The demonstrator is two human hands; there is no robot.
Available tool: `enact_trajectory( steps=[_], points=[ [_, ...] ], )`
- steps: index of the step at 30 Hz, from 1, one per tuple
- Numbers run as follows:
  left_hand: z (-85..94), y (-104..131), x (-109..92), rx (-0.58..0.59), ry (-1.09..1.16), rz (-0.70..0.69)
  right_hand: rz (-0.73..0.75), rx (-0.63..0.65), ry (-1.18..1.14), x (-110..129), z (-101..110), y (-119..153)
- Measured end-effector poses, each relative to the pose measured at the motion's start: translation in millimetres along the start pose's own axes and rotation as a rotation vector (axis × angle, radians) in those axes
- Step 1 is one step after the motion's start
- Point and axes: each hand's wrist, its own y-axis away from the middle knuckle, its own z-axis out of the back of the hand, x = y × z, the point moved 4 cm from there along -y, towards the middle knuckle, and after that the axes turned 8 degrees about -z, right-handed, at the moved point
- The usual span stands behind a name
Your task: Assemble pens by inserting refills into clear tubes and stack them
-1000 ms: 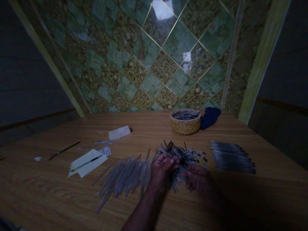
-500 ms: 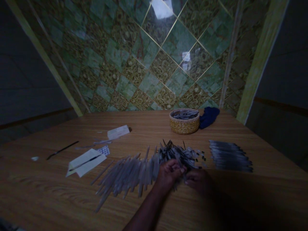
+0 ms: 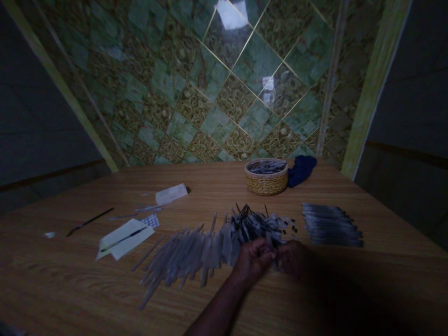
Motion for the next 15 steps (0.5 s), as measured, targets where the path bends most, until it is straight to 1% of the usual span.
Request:
enact_trajectory(
  steps=[2, 4, 5, 6, 9, 10, 12, 15],
  points=[
    [-2.8, 0.9, -3.8, 0.002, -0.039, -0.025, -0.031, 0.056, -0.009, 7.8, 6.9, 3.2],
    [-5.4, 1.7, -8.8, 0.018, -0.074, -0.058, -0.031, 0.053, -0.028, 19.4, 10.9, 7.5],
    [-6.7, 2.2, -11.4, 0.033, -0.089, -0.076, -0.005, 0.03, -0.023, 26.5, 11.6, 9.8],
    [-8.1, 2.6, -14.0, 0.05, -0.101, -0.091, 0.036, -0.022, 0.003, 33.8, 12.2, 12.1],
    [-11.0, 4.0, -20.7, 0.079, -0.114, -0.115, 0.189, -0.199, 0.19, 52.6, 10.9, 18.6],
    [-11.7, 4.4, -22.5, 0.078, -0.114, -0.118, 0.227, -0.235, 0.261, 56.4, 9.7, 20.1],
    [-12.9, 5.0, -25.3, 0.065, -0.123, -0.122, 0.268, -0.266, 0.368, 60.3, 8.1, 21.7],
    [-15.2, 5.6, -26.4, 0.061, -0.134, -0.121, 0.296, -0.257, 0.438, 60.8, 8.5, 22.5]
  ],
)
